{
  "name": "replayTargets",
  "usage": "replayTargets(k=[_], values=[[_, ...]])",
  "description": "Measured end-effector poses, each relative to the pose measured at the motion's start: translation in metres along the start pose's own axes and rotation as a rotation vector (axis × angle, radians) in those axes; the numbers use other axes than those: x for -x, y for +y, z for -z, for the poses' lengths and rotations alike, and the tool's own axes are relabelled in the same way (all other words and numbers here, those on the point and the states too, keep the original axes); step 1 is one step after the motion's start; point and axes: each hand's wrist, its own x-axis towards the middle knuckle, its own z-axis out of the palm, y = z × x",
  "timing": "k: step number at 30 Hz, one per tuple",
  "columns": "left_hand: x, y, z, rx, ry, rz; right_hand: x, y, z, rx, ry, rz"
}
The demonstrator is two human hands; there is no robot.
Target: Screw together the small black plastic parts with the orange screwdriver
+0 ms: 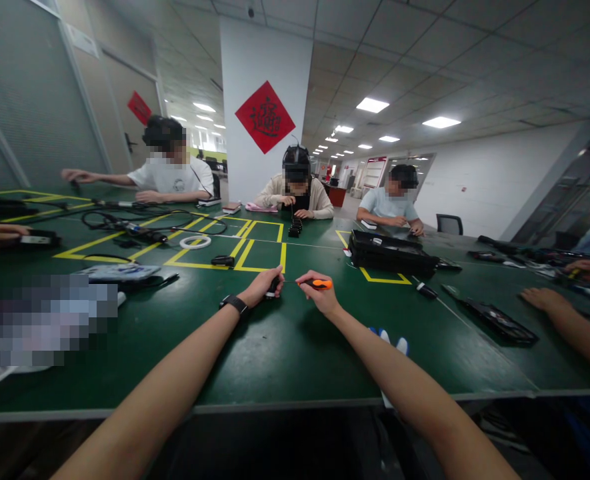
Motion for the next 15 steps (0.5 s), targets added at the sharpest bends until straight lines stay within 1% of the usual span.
replayTargets(k=[4, 6, 8, 11, 13, 15], values=[[0.0, -0.001, 0.0, -0.001, 0.002, -0.014, 0.001, 0.0, -0.001, -0.057, -0.003, -0.029], [-0.001, -0.002, 0.0, -0.006, 0.02, -0.024, -0.001, 0.002, -0.001, -0.118, 0.012, -0.084], [-0.002, -0.003, 0.001, -0.008, 0.055, -0.047, -0.003, 0.007, 0.002, -0.166, 0.059, -0.156], [-0.003, -0.004, 0.002, -0.018, 0.109, -0.094, -0.009, 0.018, 0.012, -0.175, 0.097, -0.258], [-0.002, -0.004, 0.003, -0.054, 0.127, -0.121, -0.011, 0.027, 0.023, -0.123, 0.075, -0.299], [-0.001, -0.004, 0.002, -0.146, 0.122, -0.149, -0.011, 0.036, 0.032, -0.051, 0.025, -0.338]])
